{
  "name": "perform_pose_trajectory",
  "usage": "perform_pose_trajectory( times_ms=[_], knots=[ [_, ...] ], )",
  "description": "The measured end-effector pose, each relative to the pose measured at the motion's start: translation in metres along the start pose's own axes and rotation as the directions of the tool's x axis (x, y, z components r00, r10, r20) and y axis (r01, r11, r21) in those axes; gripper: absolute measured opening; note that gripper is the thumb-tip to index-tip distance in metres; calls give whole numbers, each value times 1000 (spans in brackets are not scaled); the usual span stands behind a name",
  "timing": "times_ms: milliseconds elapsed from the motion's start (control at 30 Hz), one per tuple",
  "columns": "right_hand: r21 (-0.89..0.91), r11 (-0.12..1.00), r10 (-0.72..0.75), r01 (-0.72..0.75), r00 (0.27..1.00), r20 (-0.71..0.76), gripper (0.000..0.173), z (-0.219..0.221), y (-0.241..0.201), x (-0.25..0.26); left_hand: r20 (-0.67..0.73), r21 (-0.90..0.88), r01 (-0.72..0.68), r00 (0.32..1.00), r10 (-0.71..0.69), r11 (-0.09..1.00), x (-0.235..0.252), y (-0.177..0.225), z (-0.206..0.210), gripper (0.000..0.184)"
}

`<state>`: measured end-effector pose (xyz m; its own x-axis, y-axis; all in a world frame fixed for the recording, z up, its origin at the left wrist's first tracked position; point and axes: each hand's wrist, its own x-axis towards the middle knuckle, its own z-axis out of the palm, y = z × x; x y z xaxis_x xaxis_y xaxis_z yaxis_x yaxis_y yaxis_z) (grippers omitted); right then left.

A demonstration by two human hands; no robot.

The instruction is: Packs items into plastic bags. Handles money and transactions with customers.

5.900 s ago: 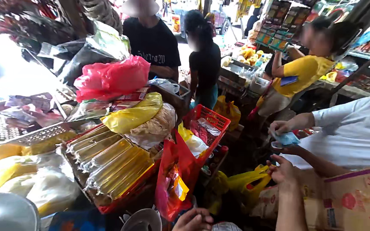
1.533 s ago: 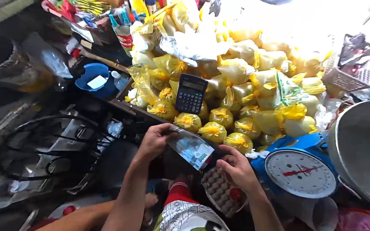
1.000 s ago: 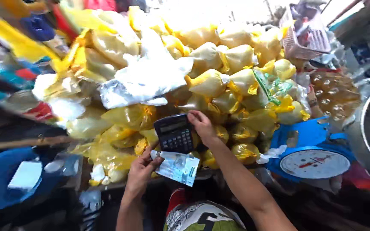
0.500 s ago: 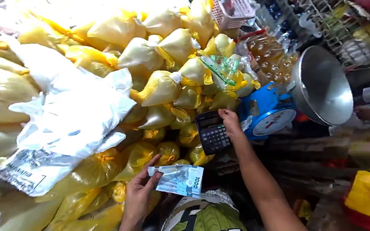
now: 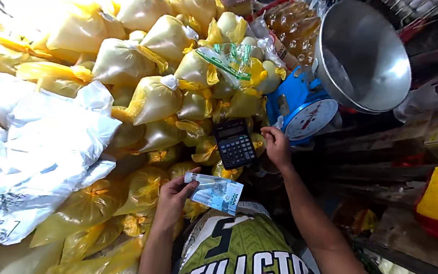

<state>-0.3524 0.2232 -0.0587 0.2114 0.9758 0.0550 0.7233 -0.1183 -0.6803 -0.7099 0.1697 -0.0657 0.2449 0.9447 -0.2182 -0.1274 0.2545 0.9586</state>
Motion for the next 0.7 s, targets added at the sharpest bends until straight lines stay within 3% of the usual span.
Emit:
perform_pose_trajectory(
  times_ms=[200, 400, 700],
  knots=[
    [-223, 939, -297, 263, 944, -139, 44, 39, 32, -56, 109, -148, 170, 982, -154, 974, 26, -27, 38, 30],
    [-371, 903, -281, 218, 952, -124, 56, 64, 51, -75, 149, -115, 226, 967, -208, 967, 30, -34, 49, 34],
    [-411, 893, -256, 185, 959, -124, 49, 67, 51, -74, 126, -152, 291, 954, -274, 945, 29, -37, 55, 31]
  ],
)
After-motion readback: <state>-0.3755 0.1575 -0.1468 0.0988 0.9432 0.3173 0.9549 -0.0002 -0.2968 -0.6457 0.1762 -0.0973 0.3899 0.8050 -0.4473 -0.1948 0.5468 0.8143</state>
